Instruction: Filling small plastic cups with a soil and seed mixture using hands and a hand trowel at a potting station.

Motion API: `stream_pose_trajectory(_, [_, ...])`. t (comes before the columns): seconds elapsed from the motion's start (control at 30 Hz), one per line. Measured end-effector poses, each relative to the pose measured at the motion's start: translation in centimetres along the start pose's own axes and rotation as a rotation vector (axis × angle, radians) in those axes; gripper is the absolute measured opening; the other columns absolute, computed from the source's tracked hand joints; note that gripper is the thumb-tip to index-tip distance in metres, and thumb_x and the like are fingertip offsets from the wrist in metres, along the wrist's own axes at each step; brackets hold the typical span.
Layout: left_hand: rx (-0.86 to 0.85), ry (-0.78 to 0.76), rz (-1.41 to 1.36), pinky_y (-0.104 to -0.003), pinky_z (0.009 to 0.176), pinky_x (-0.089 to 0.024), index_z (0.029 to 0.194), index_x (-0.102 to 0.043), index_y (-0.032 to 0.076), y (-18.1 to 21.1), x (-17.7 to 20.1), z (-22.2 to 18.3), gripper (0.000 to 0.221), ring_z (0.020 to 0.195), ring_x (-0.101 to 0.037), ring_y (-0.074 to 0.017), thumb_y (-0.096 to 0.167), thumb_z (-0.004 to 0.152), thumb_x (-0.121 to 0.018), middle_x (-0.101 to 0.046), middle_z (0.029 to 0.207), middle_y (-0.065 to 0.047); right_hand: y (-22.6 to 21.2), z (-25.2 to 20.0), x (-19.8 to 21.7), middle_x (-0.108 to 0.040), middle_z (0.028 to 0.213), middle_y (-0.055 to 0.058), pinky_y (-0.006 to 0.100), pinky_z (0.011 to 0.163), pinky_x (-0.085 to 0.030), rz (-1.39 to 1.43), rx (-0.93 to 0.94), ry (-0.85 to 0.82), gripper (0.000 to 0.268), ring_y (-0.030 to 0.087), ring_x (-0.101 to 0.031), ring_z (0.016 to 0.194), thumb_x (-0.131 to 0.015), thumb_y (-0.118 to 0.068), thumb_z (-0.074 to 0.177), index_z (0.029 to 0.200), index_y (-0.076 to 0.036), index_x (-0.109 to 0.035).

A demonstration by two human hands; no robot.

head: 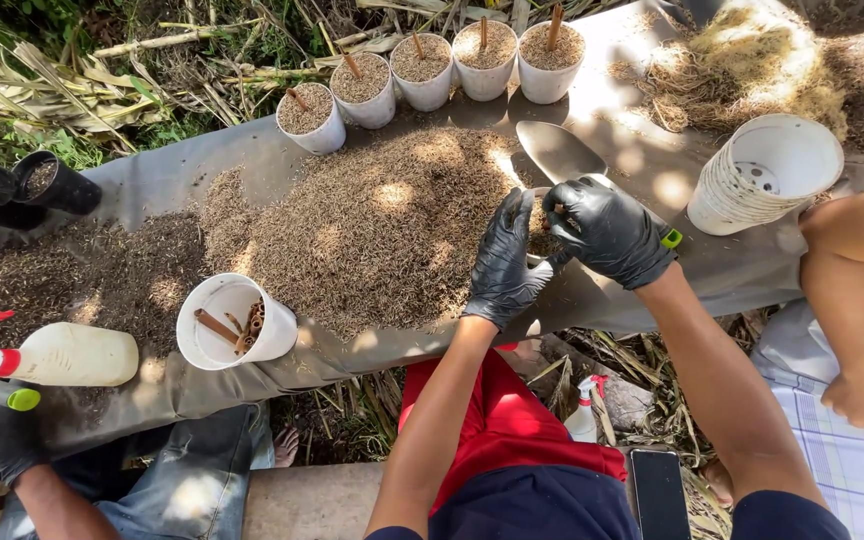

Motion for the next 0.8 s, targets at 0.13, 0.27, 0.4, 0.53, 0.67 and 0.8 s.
stream_pose_trajectory(0.13, [0.003,0.025,-0.016,-0.049,0.117,-0.047,0.150,-0.043,0.006,0.0,0.1,-0.3,0.093,0.142,-0.048,-0.0399,0.046,0.077,-0.084,-0.046,0.151,-0.022,-0.7,-0.4,-0.3,-0.062,0.080,0.011,0.044,0.073,-0.056,-0.056,0.023,-0.008,0.011,0.037,-0.066,0.085,-0.070,-0.017,0.094,0.099,-0.010,-0.064])
stream_pose_trajectory(0.27, [-0.020,0.027,-0.041,-0.048,0.123,-0.041,0.156,-0.036,0.006,0.6,0.5,0.1,0.098,0.148,-0.042,-0.0386,0.033,0.076,-0.085,-0.042,0.156,-0.021,-0.2,-0.2,-0.1,-0.064,0.084,0.017,0.048,0.076,-0.055,0.001,0.017,-0.002,0.017,0.041,-0.066,0.090,-0.071,-0.011,0.091,0.104,-0.005,-0.063])
stream_pose_trajectory(0.4, [0.006,0.034,-0.024,-0.043,0.124,-0.041,0.155,-0.037,0.008,-0.2,-0.4,0.0,0.098,0.149,-0.042,-0.0341,0.037,0.074,-0.084,-0.040,0.157,-0.017,0.0,-0.3,-0.2,-0.064,0.082,0.011,0.044,0.082,-0.055,-0.001,0.071,-0.037,0.016,0.036,-0.067,0.089,-0.071,-0.010,0.088,0.102,-0.009,-0.063])
stream_pose_trajectory(0.53, [0.006,0.018,-0.049,-0.045,0.123,-0.041,0.155,-0.036,0.007,-0.6,-0.6,-0.2,0.099,0.148,-0.042,-0.0354,0.036,0.074,-0.085,-0.041,0.157,-0.019,-0.6,0.0,0.3,-0.063,0.079,0.015,0.043,0.083,-0.054,-0.006,0.100,-0.066,0.014,0.038,-0.067,0.085,-0.070,-0.004,0.087,0.098,-0.005,-0.061])
stream_pose_trajectory(0.67, [0.001,0.010,-0.049,-0.046,0.123,-0.042,0.155,-0.037,0.005,-0.3,-0.3,-0.1,0.098,0.147,-0.043,-0.0368,0.029,0.073,-0.085,-0.041,0.156,-0.020,-1.5,0.8,-0.1,-0.064,0.075,0.008,0.040,0.082,-0.055,-0.028,0.133,-0.130,0.012,0.032,-0.068,0.080,-0.071,-0.012,0.088,0.092,-0.011,-0.059])
stream_pose_trajectory(0.8, [0.025,-0.009,-0.025,-0.045,0.121,-0.043,0.156,-0.036,0.008,0.9,0.5,0.4,0.099,0.147,-0.043,-0.0346,0.031,0.072,-0.083,-0.040,0.158,-0.017,0.9,0.5,-1.4,-0.063,0.076,0.016,0.048,0.075,-0.054,0.089,0.085,-0.173,0.015,0.040,-0.064,0.079,-0.068,-0.010,0.087,0.098,-0.005,-0.060])
Point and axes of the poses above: each hand's wrist, its own z-axis towards the middle knuckle, its own x-axis out of the back of the hand, y = z × x, the point moved 9 cm from there along z, towards the middle knuckle
